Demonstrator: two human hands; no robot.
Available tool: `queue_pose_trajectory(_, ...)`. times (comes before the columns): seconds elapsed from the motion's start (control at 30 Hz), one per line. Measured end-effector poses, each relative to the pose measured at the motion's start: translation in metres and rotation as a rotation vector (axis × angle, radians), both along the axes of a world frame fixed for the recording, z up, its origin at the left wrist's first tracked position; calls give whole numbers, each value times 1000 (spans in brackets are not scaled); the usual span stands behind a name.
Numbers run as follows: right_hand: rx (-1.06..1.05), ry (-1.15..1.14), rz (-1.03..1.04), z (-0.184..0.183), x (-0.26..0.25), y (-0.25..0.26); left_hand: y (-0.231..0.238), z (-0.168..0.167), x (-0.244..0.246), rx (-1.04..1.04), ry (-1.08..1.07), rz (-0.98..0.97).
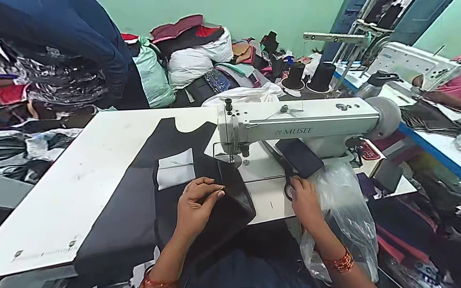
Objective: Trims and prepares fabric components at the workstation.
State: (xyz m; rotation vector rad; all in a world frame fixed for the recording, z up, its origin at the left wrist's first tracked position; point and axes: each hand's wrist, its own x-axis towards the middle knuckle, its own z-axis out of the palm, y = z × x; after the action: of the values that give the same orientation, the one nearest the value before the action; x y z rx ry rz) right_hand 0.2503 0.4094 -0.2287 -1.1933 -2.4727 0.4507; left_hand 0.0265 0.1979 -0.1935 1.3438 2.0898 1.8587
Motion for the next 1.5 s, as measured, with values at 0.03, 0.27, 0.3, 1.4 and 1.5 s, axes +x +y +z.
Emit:
queue_pose_trajectory(0.03,-16,-30,-9,3,3,-1,1,-1,0,5,6,-2)
queue_pose_trajectory(0.27,-385,-42,63,33,28,10,-3,-3,1,-1,22,-17)
queue_pose_trajectory(0.3,-435,-43,71,34,35,12,-4,-3,1,-2,19,-20)
queue_pose_trajectory(1.4,287,51,568,52,104,4,-2,8,13,-102,94,-68)
queue_pose_trajectory(1.5,278,49,581,52,104,5,-1,8,14,-93,95,-70)
